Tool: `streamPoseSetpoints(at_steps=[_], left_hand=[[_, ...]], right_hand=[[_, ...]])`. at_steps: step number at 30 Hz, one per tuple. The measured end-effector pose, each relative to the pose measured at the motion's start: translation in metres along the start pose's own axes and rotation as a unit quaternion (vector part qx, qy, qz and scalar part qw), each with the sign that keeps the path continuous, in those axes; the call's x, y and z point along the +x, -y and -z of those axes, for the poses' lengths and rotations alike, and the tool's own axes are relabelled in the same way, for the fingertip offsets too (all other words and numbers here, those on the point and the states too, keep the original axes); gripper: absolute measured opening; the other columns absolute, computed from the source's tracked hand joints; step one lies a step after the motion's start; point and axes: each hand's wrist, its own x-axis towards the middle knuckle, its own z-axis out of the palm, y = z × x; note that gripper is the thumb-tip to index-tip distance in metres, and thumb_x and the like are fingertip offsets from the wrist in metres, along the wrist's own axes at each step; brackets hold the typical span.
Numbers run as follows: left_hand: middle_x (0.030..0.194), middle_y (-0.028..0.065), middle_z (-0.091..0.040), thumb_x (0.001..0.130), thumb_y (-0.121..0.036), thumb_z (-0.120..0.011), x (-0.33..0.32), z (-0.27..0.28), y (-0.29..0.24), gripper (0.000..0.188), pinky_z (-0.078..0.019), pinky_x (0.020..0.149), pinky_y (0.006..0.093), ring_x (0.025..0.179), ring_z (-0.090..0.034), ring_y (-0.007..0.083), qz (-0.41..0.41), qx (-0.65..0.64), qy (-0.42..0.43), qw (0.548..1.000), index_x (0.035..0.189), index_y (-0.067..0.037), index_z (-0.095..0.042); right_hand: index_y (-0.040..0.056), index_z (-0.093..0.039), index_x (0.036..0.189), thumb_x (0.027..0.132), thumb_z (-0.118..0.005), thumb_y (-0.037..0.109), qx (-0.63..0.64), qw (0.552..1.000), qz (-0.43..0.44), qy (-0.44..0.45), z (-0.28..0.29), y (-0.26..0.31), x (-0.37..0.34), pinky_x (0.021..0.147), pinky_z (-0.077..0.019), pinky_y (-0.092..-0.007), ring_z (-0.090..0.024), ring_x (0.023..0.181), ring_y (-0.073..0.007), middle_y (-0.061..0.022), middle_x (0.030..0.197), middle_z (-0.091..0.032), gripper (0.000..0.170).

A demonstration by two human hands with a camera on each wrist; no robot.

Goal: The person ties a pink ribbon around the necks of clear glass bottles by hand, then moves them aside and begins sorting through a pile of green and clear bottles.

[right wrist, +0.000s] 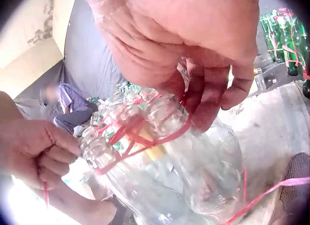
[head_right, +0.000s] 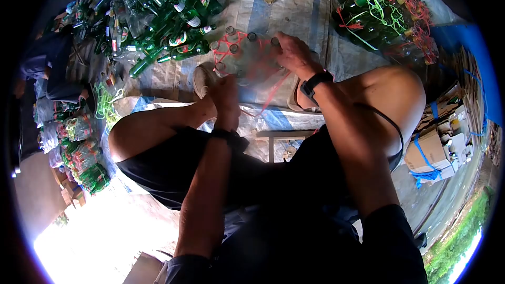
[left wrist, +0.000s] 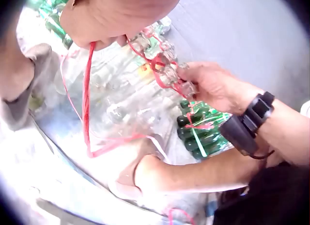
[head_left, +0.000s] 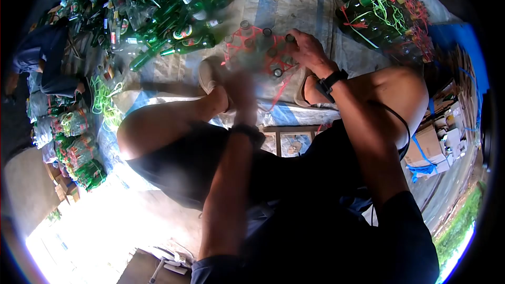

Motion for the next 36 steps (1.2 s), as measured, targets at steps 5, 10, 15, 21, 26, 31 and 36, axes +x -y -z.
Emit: streamPoseSetpoints(at_steps=[5,10,15,21,26,31,36], left_hand=[[0.072,-0.0023,-0.066,0.085,-0.018,-0.068,-0.013,-0.046,0.033,0.028,-0.0460,0.061,0.0340,0.070,-0.053,0.0079,0.048,0.049,-0.220,0.973,0.088,0.009,-0.074],[0.071,-0.0060,-0.063,0.084,-0.017,-0.070,-0.027,-0.049,-0.005,0.027,-0.0437,0.062,0.0295,0.071,-0.051,0.0068,0.066,-0.125,-0.215,0.966,0.087,0.009,-0.074],[0.077,-0.0081,-0.063,0.086,-0.013,-0.073,-0.031,-0.041,-0.018,0.019,-0.0440,0.064,0.0261,0.073,-0.050,0.0045,0.072,-0.232,-0.174,0.954,0.091,0.005,-0.077],[0.081,-0.0080,-0.064,0.090,-0.017,-0.076,-0.036,-0.031,-0.030,0.021,-0.0455,0.066,0.0246,0.076,-0.051,0.0037,0.098,-0.082,-0.111,0.986,0.097,0.003,-0.078],[0.083,-0.0077,-0.065,0.092,-0.018,-0.076,-0.040,-0.023,-0.046,0.022,-0.0466,0.068,0.0247,0.077,-0.052,0.0035,0.051,-0.122,-0.073,0.989,0.099,0.003,-0.078],[0.086,-0.0051,-0.069,0.092,-0.019,-0.076,-0.034,-0.017,-0.031,0.023,-0.0492,0.072,0.0250,0.080,-0.056,0.0040,0.005,-0.050,-0.057,0.997,0.101,0.002,-0.078],[0.088,-0.0005,-0.075,0.089,-0.018,-0.078,-0.029,-0.014,-0.020,0.023,-0.0522,0.075,0.0261,0.082,-0.064,0.0064,-0.001,0.002,-0.032,0.999,0.102,0.001,-0.078]], right_hand=[[0.0102,-0.063,0.118,0.090,-0.065,0.017,-0.029,0.999,0.027,-0.009,0.006,0.006,0.022,0.080,-0.0532,-0.0499,-0.068,0.097,-0.0434,-0.0226,0.100,-0.071,0.029],[0.0115,-0.061,0.122,0.092,-0.063,0.018,-0.011,1.000,0.023,-0.005,0.001,0.006,0.025,0.081,-0.0527,-0.0507,-0.068,0.097,-0.0431,-0.0227,0.100,-0.071,0.030],[0.0116,-0.058,0.128,0.089,-0.066,0.011,-0.037,0.998,0.024,-0.054,-0.003,0.010,0.020,0.082,-0.0539,-0.0500,-0.065,0.103,-0.0436,-0.0205,0.106,-0.069,0.039],[0.0079,-0.066,0.113,0.081,-0.065,-0.002,-0.019,0.967,0.175,-0.185,0.019,0.061,0.002,0.082,-0.0542,-0.0461,-0.065,0.097,-0.0401,-0.0164,0.098,-0.064,0.034],[0.0098,-0.069,0.109,0.082,-0.062,-0.005,0.065,0.971,0.228,-0.017,-0.015,0.073,-0.009,0.079,-0.0536,-0.0463,-0.065,0.095,-0.0390,-0.0156,0.096,-0.064,0.031],[0.0074,-0.067,0.098,0.085,-0.060,0.001,-0.084,0.965,0.246,0.047,-0.033,0.075,-0.012,0.078,-0.0524,-0.0465,-0.065,0.090,-0.0369,-0.0145,0.092,-0.065,0.016],[0.0075,-0.065,0.094,0.086,-0.061,0.009,-0.154,0.946,0.256,0.126,-0.039,0.073,-0.007,0.077,-0.0512,-0.0477,-0.064,0.084,-0.0352,-0.0149,0.089,-0.065,0.009]])
